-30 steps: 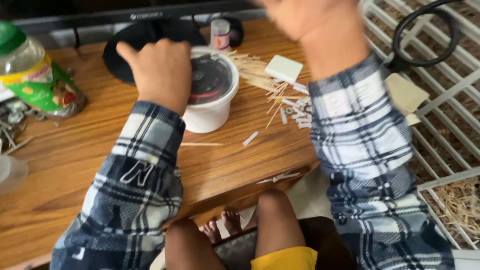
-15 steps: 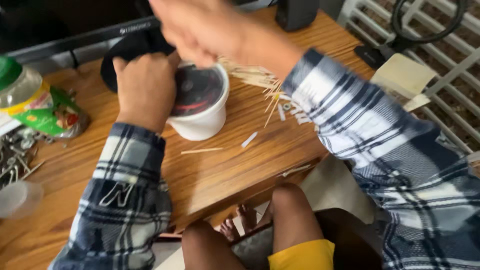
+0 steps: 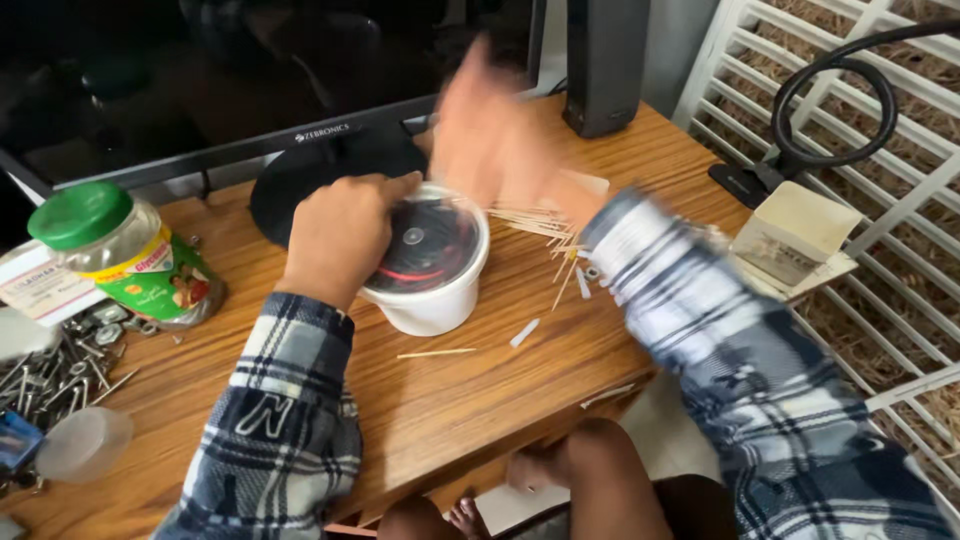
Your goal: The person coils a black USB cable and a red USB cable by hand, then places them into a white plastic container. They secure the container with a lid and arrange scattered wooden sticks and plastic pieces on the table.
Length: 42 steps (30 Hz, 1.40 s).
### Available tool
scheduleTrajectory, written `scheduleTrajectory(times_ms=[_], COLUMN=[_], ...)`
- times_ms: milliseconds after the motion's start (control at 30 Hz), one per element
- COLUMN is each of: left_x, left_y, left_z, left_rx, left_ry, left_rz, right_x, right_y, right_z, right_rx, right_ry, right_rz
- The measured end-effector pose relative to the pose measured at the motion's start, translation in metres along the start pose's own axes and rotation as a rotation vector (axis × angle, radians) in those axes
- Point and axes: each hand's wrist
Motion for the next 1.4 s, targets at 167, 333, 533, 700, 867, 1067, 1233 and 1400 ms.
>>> scheduleTrajectory(times_ms=[167,333,533,700,867,1067,1233,1400], left_x=[0.001,0.027,0.022,0.018,0.015,0.011,0.009,0.005], left_y=[-0.016,-0.019,-0.013,-0.014,-0.015,-0.011,-0.013,-0.016], left_z=[0.014,-0.019,-0.022,-0.023,-0.023,-0.024,-0.023,-0.021], left_rx=[0.116,0.163,0.061,0.052,0.058,0.102,0.078,0.032], left_ry=[0.227,-0.105,0.018,0.071,0.060,0.075,0.083,0.105], left_rz=[0.251,0.010,0.190,0.221,0.183,0.146,0.103,-0.025], right_x=[0.063,0.045,0.015,0.024,-0.018,-0.006,-0.053,-0.008], right_y=[-0.023,0.009,0.010,-0.026,0.004,0.049,0.013,0.019], right_z=[-0.014,-0.003,0.014,-0.001,0.009,0.014,0.013,0.014], right_rx=[-0.137,0.136,-0.054,-0.119,-0.223,-0.081,-0.161,-0.158], right_ry=[0.044,0.082,0.087,0.164,0.117,0.143,0.045,0.349], right_rz=[-0.223,-0.362,-0.481,-0.105,-0.146,-0.272,-0.341,-0.412])
Point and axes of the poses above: each hand's wrist, its own z-axis towards the middle knuckle, its own y-axis out of the palm, x = y × z, and after that the axes turned 9 degrees about -y, right-handed
